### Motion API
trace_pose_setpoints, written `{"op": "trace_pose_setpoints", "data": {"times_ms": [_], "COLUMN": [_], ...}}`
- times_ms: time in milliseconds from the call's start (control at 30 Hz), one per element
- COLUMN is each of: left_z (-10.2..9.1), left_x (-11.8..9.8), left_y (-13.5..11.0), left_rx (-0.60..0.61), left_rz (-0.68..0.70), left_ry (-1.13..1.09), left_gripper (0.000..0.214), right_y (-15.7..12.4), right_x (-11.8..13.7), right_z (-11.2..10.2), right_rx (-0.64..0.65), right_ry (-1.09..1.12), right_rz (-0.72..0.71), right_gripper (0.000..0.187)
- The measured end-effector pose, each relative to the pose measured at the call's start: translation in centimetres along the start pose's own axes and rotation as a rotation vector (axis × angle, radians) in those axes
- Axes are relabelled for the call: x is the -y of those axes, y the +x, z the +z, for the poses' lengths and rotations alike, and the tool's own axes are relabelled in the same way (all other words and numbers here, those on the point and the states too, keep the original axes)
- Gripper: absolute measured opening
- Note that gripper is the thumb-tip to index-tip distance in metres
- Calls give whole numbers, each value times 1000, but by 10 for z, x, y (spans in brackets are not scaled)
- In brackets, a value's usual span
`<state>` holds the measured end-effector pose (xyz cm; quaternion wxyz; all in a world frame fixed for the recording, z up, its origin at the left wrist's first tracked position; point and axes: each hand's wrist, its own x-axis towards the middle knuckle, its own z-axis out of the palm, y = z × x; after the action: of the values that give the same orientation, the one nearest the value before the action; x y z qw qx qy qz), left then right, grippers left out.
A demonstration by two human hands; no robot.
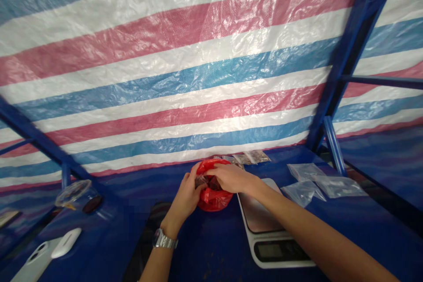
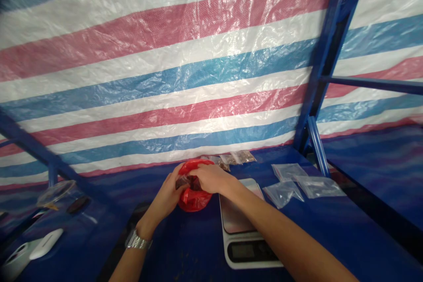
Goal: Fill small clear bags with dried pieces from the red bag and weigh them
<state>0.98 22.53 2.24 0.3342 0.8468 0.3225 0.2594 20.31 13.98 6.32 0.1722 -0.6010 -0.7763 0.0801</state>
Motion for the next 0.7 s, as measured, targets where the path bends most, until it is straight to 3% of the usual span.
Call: {"op": "trace_pose_setpoints", "data": {"times_ms": [200,367,533,700], "left_z": [2,3,3,5], "left_x": [-2,1,3,6], "left_y": [0,1,1,2], "left_rx": [9,49,32,-12], "left_rz": [-12,-21,11,16], "left_ry": [-1,36,21,29], "left_gripper": [71,73,71,70], "right_y": [0,-1,0,-4], "right_x": [3,3,5,10], "right_z": [0,-1,0,-14], "right_rx": [0,-34,4,6], "right_ry": [-16,-106,-42,-88], "right_rz": [-44,69,-49,93], "right_gripper": [44,38,42,38]}}
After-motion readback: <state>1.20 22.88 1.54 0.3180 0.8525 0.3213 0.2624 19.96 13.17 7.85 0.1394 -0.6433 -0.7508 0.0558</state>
